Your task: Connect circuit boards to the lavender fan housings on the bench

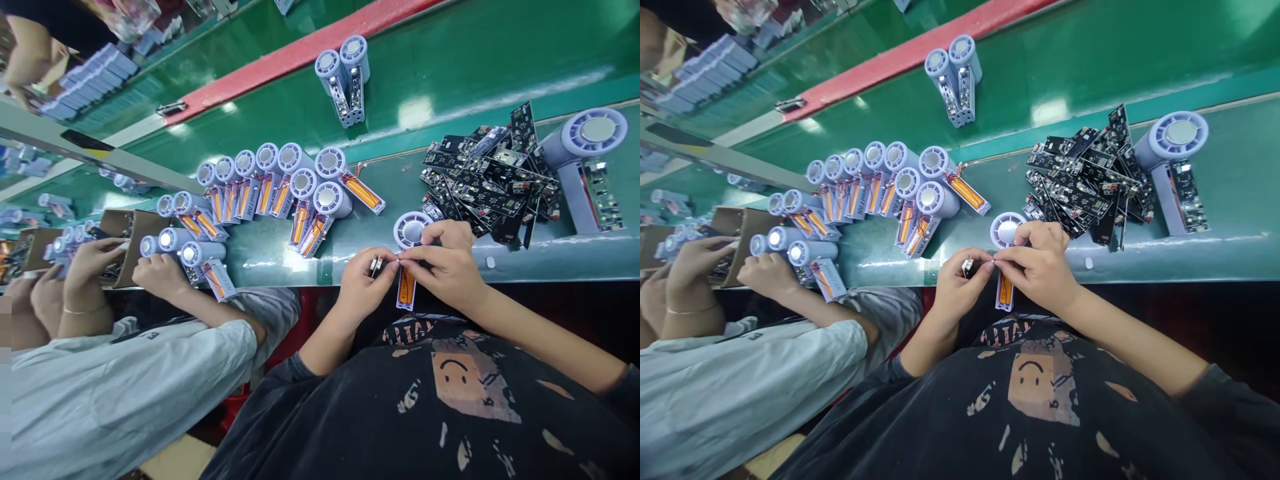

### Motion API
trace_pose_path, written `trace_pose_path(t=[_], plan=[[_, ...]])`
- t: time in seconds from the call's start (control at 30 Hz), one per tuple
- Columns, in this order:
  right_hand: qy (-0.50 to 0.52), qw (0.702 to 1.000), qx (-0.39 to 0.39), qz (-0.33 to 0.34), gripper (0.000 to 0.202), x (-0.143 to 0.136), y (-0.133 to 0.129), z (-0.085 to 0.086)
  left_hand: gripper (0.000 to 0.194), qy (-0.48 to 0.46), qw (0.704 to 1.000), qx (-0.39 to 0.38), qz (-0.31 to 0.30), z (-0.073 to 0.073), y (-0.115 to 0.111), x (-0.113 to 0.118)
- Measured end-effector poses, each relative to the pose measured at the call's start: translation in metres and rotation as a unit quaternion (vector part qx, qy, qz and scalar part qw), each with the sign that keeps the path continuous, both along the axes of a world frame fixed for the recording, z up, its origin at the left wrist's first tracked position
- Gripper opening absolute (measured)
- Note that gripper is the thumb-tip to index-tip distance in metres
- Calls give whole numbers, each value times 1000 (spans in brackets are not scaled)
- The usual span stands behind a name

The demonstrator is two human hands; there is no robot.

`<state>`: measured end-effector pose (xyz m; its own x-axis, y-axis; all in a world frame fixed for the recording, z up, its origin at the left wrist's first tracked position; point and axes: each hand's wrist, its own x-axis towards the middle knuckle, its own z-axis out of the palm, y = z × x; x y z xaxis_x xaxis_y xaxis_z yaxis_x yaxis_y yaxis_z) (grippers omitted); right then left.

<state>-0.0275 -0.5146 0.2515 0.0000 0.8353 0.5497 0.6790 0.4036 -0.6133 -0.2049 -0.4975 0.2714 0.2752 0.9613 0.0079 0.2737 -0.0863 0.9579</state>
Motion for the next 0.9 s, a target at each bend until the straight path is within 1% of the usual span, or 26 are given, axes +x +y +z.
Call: trace_pose_path(t=[0.03,0.1,0.17,0.2,0.23,0.3,0.4,0.5,0.63,0.7,0.8,0.9], plan=[[10,1000,-12,-1,22,-1,0,1,16,-23,999,-29,-4,1,-1,-1],[23,999,-22,-11,23,-4,0,4,31,-107,985,-131,-14,2,-3,-4],[20,999,-17,-23,24,-7,0,5,34,-177,957,-227,-28,2,-5,-6],[14,999,-15,-27,24,-8,0,5,32,-186,949,-253,-33,2,-6,-6],[8,1000,-13,-27,24,-9,0,5,31,-178,948,-263,-35,1,-6,-6],[-8,1000,-9,-21,23,-10,0,5,31,-129,960,-244,-33,1,-8,-6],[-36,999,17,-10,22,-10,1,6,28,-51,980,-190,-21,1,-9,-6],[-68,996,47,-18,22,-9,1,8,25,-5,990,-138,-18,3,-9,-5],[-87,995,39,-7,23,-8,0,11,24,37,996,-82,-13,4,-9,-3],[-96,995,32,-13,23,-9,-1,11,23,52,997,-60,-11,4,-8,-2],[-106,994,28,-29,23,-10,-2,10,22,62,997,-46,-10,5,-8,-2],[-107,993,33,-32,23,-11,-2,9,23,79,997,-25,-12,5,-9,-2]])
